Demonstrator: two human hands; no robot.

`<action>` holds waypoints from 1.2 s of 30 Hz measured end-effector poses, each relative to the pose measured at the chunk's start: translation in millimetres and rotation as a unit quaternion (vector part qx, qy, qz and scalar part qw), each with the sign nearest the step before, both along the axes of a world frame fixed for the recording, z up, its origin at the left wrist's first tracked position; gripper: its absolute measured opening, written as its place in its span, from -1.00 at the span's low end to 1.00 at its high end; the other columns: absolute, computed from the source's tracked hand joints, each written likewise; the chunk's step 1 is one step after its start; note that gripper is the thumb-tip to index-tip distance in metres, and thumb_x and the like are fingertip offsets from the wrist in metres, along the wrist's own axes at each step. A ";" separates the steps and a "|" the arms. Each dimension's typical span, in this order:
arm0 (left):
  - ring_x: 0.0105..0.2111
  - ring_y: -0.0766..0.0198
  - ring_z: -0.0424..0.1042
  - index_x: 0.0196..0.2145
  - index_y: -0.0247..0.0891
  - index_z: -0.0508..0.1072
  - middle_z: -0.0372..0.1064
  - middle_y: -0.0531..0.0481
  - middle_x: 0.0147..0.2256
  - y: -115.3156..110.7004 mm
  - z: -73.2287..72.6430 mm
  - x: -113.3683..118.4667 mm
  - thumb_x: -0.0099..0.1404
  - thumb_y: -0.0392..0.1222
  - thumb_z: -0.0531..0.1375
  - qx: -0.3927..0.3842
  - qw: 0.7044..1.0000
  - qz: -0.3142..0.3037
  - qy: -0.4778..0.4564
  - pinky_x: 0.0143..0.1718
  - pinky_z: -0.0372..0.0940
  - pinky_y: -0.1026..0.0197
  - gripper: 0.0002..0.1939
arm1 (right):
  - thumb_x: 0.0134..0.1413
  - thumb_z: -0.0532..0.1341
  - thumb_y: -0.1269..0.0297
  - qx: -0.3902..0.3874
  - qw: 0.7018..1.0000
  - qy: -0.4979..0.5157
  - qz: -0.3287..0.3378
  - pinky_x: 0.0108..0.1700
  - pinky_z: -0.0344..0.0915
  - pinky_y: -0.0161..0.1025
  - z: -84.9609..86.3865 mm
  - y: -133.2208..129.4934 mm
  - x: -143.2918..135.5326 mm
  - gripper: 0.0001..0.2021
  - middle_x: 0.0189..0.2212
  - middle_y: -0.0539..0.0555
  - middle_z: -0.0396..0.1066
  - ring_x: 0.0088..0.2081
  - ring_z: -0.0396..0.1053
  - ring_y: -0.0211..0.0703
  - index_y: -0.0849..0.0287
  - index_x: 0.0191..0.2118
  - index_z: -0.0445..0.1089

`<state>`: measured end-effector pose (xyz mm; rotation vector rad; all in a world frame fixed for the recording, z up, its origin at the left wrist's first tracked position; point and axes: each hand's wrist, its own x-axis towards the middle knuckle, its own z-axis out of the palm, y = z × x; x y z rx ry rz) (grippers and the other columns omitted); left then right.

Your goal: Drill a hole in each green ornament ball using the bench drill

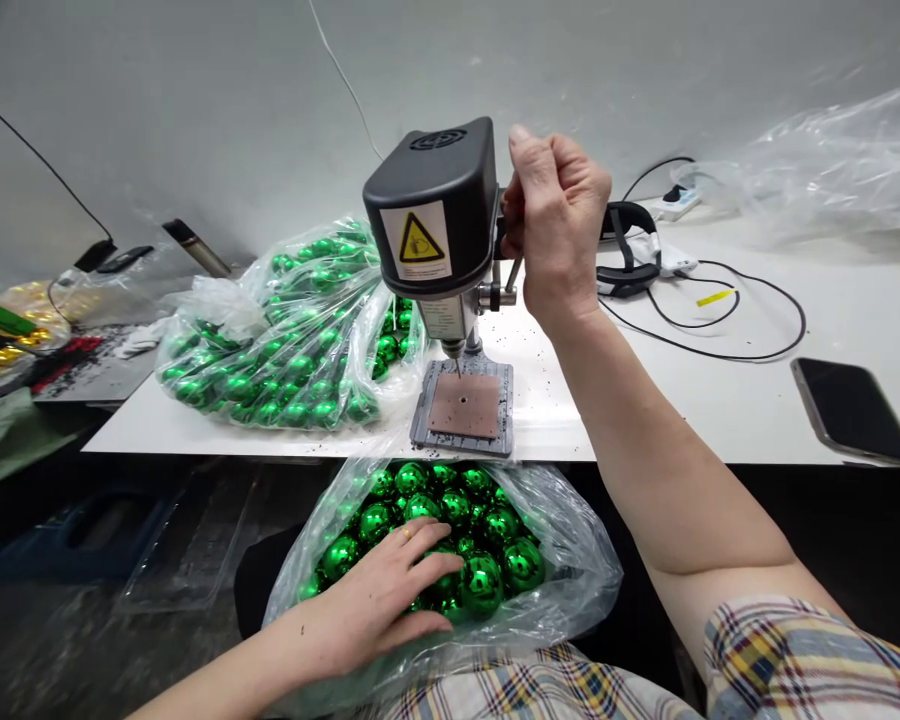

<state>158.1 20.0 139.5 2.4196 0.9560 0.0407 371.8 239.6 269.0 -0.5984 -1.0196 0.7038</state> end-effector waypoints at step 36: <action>-0.41 0.39 0.42 -0.35 -0.22 0.36 0.37 0.14 -0.45 -72.5 32.3 -101.8 0.25 -0.53 -0.10 0.061 0.996 0.063 0.005 0.38 -0.02 -0.02 -0.67 | 0.22 0.01 0.53 0.022 0.687 -0.649 0.327 0.00 0.38 -0.04 -172.9 -232.3 109.9 -0.79 -0.09 0.18 0.38 0.02 0.34 -0.04 0.11 -0.20 0.31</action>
